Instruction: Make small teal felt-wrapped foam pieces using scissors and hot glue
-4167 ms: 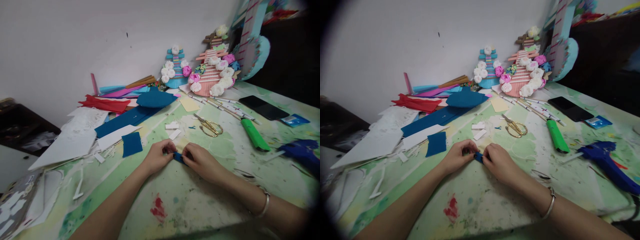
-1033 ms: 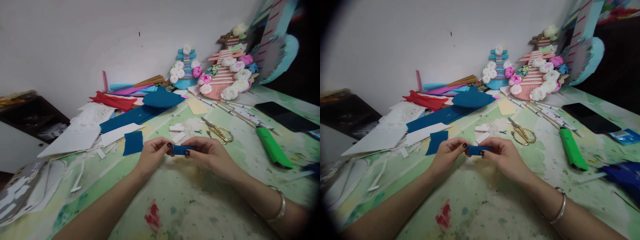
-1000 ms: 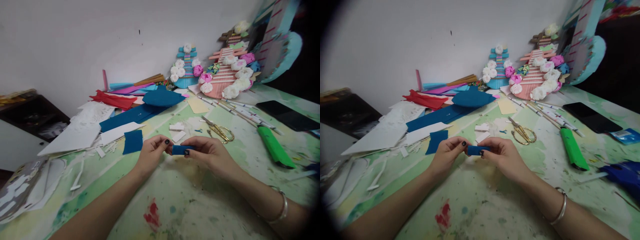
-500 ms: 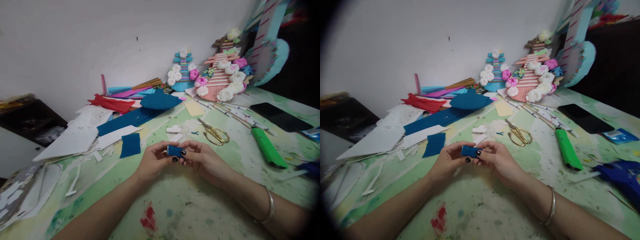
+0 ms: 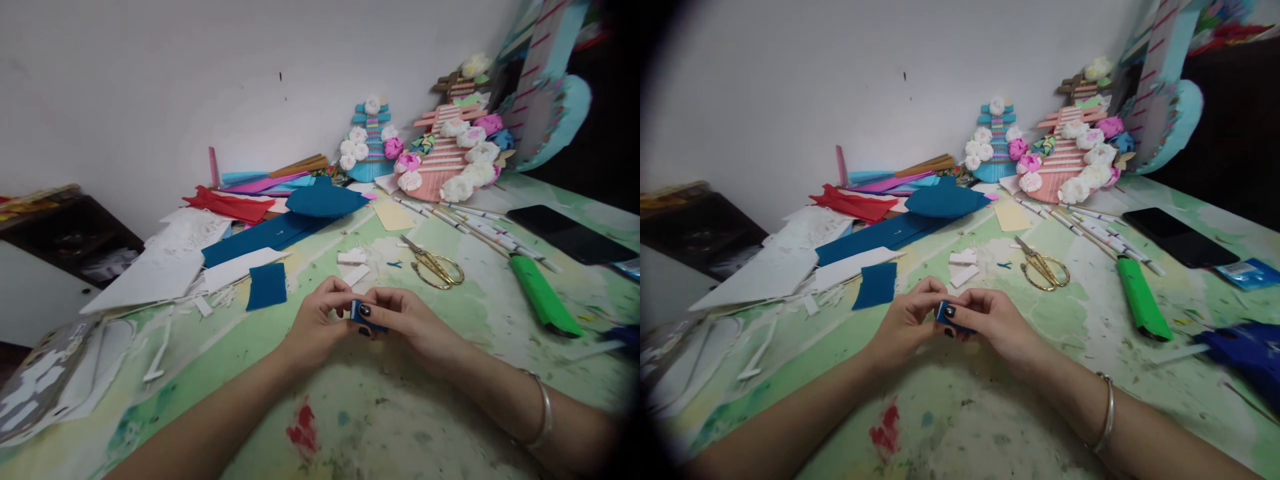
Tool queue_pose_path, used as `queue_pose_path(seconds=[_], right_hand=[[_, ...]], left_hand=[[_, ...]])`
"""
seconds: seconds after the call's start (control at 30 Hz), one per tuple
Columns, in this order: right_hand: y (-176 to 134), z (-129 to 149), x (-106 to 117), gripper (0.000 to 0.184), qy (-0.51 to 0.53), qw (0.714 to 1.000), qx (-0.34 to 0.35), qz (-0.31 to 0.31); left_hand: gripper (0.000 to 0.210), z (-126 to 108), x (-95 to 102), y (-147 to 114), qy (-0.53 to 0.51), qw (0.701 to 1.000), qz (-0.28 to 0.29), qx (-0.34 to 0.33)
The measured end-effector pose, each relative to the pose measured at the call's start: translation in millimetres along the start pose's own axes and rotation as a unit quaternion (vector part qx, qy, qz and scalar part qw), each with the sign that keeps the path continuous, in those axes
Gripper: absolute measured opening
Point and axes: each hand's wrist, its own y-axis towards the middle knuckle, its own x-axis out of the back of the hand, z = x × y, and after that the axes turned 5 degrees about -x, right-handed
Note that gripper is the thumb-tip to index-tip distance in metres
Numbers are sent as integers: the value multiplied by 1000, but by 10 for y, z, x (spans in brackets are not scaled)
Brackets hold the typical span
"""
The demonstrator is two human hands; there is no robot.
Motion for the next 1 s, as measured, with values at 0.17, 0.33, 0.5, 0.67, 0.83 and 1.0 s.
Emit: queue_pose_path(seconds=[0.17, 0.33, 0.5, 0.67, 0.83, 1.0], right_hand=[[3, -10, -28, 30, -15, 1000, 8, -5], [-10, -35, -29, 29, 49, 998, 6, 35], [-16, -27, -21, 29, 28, 999, 17, 36], [-5, -58, -16, 31, -73, 997, 11, 3], [4, -86, -2, 29, -21, 999, 16, 32], [-14, -51, 19, 23, 102, 994, -5, 41]], left_hand=[[27, -22, -31, -22, -6, 1000, -4, -11], [27, -27, -12, -8, -40, 999, 6, 8], [28, -32, -6, -5, -19, 1000, 2, 2], [24, -72, -33, -44, 41, 998, 16, -37], [31, -80, -29, -42, 72, 995, 3, -66], [33, -80, 9, -15, 64, 993, -33, -91]])
